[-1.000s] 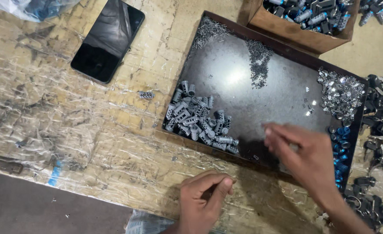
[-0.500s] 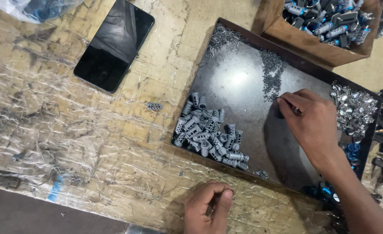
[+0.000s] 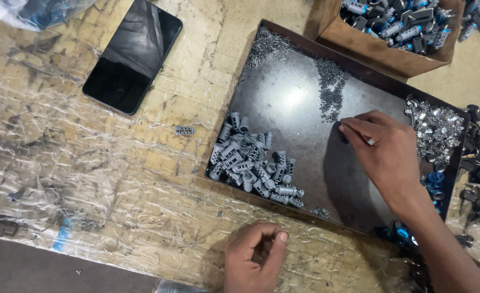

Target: The person picks gray cylindrical lock components and blue caps from a metal tray, presses the caps onto the component bodies by hand, and sets the assembled pieces on the workbench beside a pile of black key parts. They repeat this press-fit assembly one piece at a time throughout the episode.

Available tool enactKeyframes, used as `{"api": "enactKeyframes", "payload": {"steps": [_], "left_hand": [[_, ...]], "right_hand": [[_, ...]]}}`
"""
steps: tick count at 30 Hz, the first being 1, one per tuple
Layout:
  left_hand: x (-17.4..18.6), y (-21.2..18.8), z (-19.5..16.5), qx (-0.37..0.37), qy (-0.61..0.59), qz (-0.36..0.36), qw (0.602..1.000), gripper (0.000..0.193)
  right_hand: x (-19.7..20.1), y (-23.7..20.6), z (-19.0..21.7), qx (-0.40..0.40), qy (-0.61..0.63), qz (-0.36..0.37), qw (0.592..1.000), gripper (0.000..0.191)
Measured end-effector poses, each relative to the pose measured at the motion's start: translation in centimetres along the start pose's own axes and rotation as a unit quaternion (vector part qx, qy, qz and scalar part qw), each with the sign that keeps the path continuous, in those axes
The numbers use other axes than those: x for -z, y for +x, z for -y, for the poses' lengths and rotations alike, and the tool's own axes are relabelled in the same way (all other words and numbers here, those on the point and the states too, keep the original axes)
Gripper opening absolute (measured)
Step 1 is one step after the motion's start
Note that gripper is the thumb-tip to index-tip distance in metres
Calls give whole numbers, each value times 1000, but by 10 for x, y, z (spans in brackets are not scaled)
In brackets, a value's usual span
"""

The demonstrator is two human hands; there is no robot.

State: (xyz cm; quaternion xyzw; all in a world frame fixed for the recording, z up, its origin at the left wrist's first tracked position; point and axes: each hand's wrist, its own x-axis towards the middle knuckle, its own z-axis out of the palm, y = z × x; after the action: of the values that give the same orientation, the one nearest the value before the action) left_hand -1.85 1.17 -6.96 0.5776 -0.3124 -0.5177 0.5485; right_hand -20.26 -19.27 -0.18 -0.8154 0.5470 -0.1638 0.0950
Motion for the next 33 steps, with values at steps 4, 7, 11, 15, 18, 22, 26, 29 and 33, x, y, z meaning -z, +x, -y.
{"api": "enactKeyframes", "payload": {"steps": [4, 7, 11, 15, 18, 22, 26, 29, 33], "left_hand": [[1, 2, 3, -43, 17, 0, 999, 5], [2, 1, 3, -35, -2, -1, 999, 5], [4, 0, 1, 28, -45, 18, 998, 5], [8, 3, -4, 54, -60, 68, 994, 7], [9, 6, -9, 68, -65, 107, 990, 10], [10, 3, -14, 71, -51, 126, 988, 7], [17, -3, -16, 67, -42, 106, 991, 6], [21, -4, -15, 54, -32, 100, 993, 5], [21, -4, -13, 36, -41, 113, 992, 4]], "right_hand": [[-8, 10, -3, -20, 11, 14, 1000, 14], [-1, 15, -5, -69, 44, 57, 995, 16], [18, -5, -3, -303, 217, 101, 923, 19], [22, -42, -1, -371, 361, 74, 852, 19], [16, -59, -5, -372, 422, 53, 825, 16], [16, -68, -6, -360, 368, 66, 855, 19], [26, -81, 4, -198, 188, 72, 959, 15], [28, -97, 15, -78, 95, 69, 990, 17], [23, -113, 24, -21, 46, 76, 996, 19]]}}
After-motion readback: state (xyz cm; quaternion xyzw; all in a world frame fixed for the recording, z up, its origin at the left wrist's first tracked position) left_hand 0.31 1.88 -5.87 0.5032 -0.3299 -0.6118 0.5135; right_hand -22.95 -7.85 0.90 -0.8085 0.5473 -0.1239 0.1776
